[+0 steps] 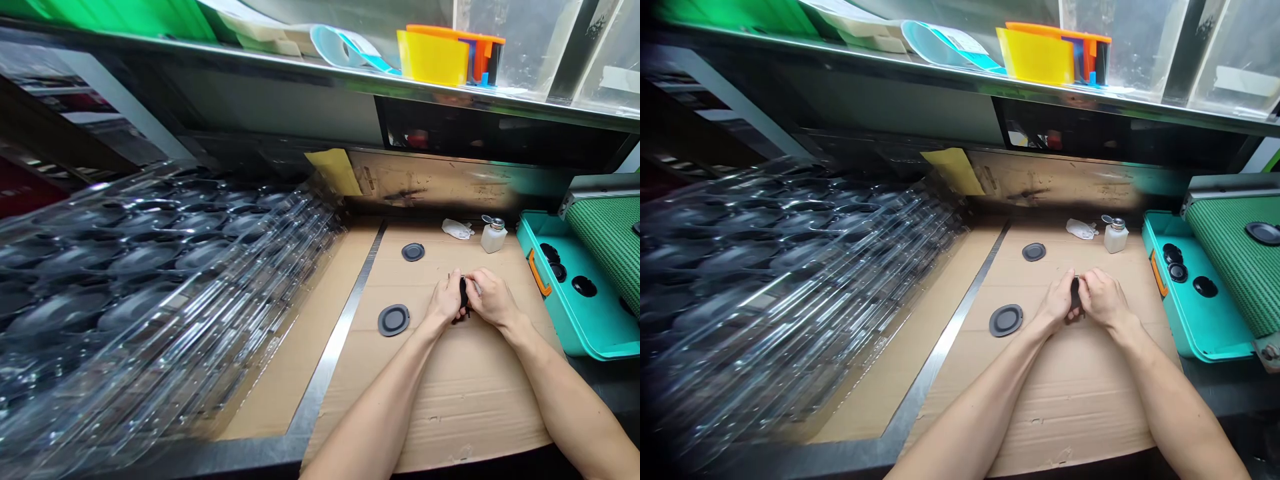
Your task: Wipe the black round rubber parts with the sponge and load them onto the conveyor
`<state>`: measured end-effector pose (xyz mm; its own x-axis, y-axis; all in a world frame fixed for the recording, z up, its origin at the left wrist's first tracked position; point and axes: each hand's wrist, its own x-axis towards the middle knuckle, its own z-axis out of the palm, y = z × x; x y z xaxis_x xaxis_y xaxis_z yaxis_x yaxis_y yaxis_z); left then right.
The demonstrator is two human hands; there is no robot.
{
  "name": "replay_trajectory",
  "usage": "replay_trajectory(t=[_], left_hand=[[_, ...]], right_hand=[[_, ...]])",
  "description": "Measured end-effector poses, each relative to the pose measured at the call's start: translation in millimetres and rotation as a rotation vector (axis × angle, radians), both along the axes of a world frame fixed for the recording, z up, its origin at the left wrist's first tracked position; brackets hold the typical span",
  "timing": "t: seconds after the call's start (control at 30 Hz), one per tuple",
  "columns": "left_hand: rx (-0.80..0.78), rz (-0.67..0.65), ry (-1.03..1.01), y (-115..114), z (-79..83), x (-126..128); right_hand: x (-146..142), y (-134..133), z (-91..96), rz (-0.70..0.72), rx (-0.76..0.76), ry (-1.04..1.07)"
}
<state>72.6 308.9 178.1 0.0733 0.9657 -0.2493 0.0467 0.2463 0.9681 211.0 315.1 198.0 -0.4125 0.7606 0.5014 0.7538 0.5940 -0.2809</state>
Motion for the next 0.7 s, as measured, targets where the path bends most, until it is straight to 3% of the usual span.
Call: replay_trajectory(t=[0.27,0.47,0.7], left_hand=[[-0.014,0.014,0.014,0,3.7,1],[0.043,-0.004,0.017,1,2.9,0],[0.044,-0.006,0.076,-1,7.1,1]], right_hand=[[-5,-1,-0.4,-0.138,0.044,-0.175],[-1,0,7.8,-0.077,0.059,-0.176],[2,0,11.2,-0.092,-0.060,-0.200]])
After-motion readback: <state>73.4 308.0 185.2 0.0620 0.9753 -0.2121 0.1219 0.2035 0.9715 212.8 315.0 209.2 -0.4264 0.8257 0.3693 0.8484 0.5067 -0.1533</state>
